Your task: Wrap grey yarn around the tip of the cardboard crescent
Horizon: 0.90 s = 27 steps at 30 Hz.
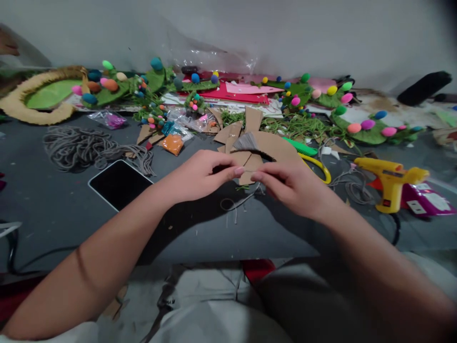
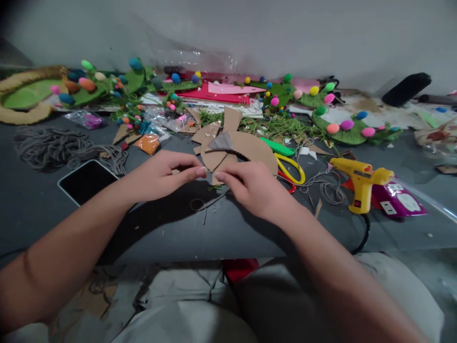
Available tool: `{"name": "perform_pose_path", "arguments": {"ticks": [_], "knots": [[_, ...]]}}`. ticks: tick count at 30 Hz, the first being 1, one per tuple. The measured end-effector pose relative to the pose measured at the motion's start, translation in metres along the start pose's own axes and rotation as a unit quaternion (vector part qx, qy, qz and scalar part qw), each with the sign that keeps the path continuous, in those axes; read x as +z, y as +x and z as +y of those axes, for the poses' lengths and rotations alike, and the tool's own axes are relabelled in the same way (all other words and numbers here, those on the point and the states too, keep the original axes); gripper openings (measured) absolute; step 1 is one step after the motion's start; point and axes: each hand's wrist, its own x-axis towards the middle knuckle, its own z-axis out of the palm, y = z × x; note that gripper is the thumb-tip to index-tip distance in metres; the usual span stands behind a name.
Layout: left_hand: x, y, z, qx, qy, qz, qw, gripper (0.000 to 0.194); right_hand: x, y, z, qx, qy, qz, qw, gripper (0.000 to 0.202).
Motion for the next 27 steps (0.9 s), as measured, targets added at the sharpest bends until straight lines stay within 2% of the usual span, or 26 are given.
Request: {"name": "perform_pose_path", "arguments": {"ticks": [2,5,7,8,10,11,13,16,19,21,24,27], "knots": [[-0.003,0.000,0.000,-0.008,0.008,0.000,1.000,0.035,-0.015,-0.005,0.007,0.018,-0.034,-0.004,0.999,0.040],[-0.004,0.000,0.000,-0.013,0.013,-0.003,1.000,0.034,-0.032,-0.014,0.017,0.061,-0.092,-0.071,0.991,0.040],[-0.002,0.000,0.002,-0.006,0.014,-0.008,1.000,0.034,-0.033,-0.018,0.020,0.046,-0.138,-0.063,0.987,0.029],[0.001,0.001,0.002,0.002,0.013,-0.012,1.000,0.033,-0.030,-0.019,0.020,0.018,-0.152,-0.031,0.988,0.031],[0.007,0.002,0.005,0.024,0.002,-0.023,0.999,0.031,-0.017,-0.018,0.015,-0.063,-0.151,0.038,0.986,0.059],[0.010,0.003,0.006,0.034,-0.012,-0.029,0.999,0.031,-0.008,-0.017,0.010,-0.100,-0.131,0.054,0.985,0.070],[0.015,0.005,0.007,0.042,-0.051,-0.033,0.997,0.032,0.010,-0.011,-0.001,-0.138,-0.080,0.049,0.986,0.075],[0.018,0.008,0.006,0.011,-0.096,-0.006,0.995,0.037,0.026,-0.004,-0.015,-0.096,-0.013,0.079,0.992,0.055],[0.010,0.009,0.004,-0.030,-0.116,-0.004,0.993,0.041,0.024,-0.002,-0.016,-0.050,0.025,0.061,0.997,0.024],[0.001,0.011,0.001,-0.046,-0.122,-0.023,0.991,0.041,0.018,-0.001,-0.010,-0.044,0.024,0.054,0.997,0.024],[-0.011,0.017,-0.004,-0.062,-0.075,-0.034,0.995,0.041,0.007,-0.001,0.004,-0.023,0.015,0.087,0.996,0.026],[-0.015,0.030,-0.011,-0.047,0.056,0.025,0.997,0.030,-0.003,-0.001,0.019,0.032,0.017,0.099,0.994,0.028]]}}
